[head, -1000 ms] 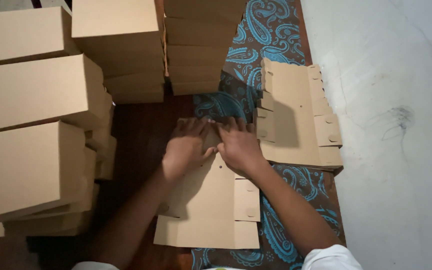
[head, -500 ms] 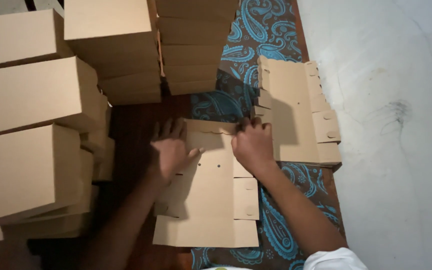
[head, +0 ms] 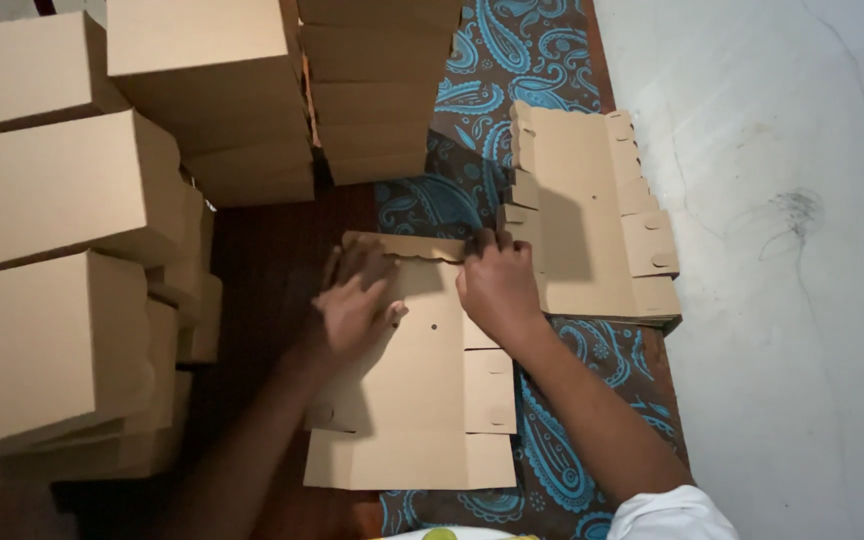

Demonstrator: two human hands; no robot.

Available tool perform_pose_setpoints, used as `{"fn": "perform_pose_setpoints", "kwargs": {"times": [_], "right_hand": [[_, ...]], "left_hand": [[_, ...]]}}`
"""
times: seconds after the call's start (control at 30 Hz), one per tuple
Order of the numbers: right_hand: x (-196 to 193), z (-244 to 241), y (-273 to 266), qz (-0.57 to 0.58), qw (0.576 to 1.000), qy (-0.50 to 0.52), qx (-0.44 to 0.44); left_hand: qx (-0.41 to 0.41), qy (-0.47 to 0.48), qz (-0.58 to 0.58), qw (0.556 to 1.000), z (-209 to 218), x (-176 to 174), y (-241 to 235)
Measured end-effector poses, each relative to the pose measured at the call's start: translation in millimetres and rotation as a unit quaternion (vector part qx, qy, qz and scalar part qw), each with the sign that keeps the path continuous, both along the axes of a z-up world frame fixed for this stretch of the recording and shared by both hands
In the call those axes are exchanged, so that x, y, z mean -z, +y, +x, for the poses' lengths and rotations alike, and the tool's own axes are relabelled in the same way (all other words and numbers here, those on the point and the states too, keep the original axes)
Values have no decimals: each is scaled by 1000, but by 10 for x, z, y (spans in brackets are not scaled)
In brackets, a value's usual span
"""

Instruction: Folding flat cardboard templates into boxes and stacking them on a table.

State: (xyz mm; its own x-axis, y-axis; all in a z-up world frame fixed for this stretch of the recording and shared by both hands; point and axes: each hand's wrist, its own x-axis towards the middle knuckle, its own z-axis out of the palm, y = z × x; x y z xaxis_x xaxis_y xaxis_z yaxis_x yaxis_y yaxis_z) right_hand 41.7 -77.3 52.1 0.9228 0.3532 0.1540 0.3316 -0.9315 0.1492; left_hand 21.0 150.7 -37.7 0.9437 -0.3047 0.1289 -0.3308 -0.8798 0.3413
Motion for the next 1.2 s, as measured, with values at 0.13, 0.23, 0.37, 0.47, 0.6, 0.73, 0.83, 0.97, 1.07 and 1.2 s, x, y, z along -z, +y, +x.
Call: {"fn": "perform_pose_setpoints", "kwargs": {"times": [0.13, 0.23, 0.37, 0.47, 0.6, 0.73, 0.83, 0.97, 1.07, 1.2], "right_hand": [[-137, -31, 57, -3, 1000, 2, 11], [-249, -64, 91, -5, 1000, 21, 12], [-293, -37, 49, 23, 995, 94, 26], [-508, -20, 38, 70, 990, 112, 42], [-916, -17, 127, 166, 977, 128, 27], [-861, 50, 184, 217, 965, 147, 4], [-558, 217, 120, 129, 987, 95, 10], [-431, 293, -47, 201, 979, 17, -17], [-539, 223, -107, 248, 967, -41, -43], [-872, 23, -123, 188, 966, -139, -109]], "left_hand": [[20, 18, -1, 1000, -3, -280, -9], [21, -9, 1, 1000, 8, -401, -20], [33, -87, 29, 995, 198, 296, 70], [24, -136, -8, 990, 179, 298, 50], [174, -77, 0, 982, -165, -605, -97], [266, 99, 63, 957, -401, -1106, -250], [269, 112, 104, 951, -412, -1090, -248], [217, 120, 98, 964, -389, -1044, -237], [176, 40, 121, 976, -345, -831, -259], [113, -175, 22, 978, -326, -862, -241]]}}
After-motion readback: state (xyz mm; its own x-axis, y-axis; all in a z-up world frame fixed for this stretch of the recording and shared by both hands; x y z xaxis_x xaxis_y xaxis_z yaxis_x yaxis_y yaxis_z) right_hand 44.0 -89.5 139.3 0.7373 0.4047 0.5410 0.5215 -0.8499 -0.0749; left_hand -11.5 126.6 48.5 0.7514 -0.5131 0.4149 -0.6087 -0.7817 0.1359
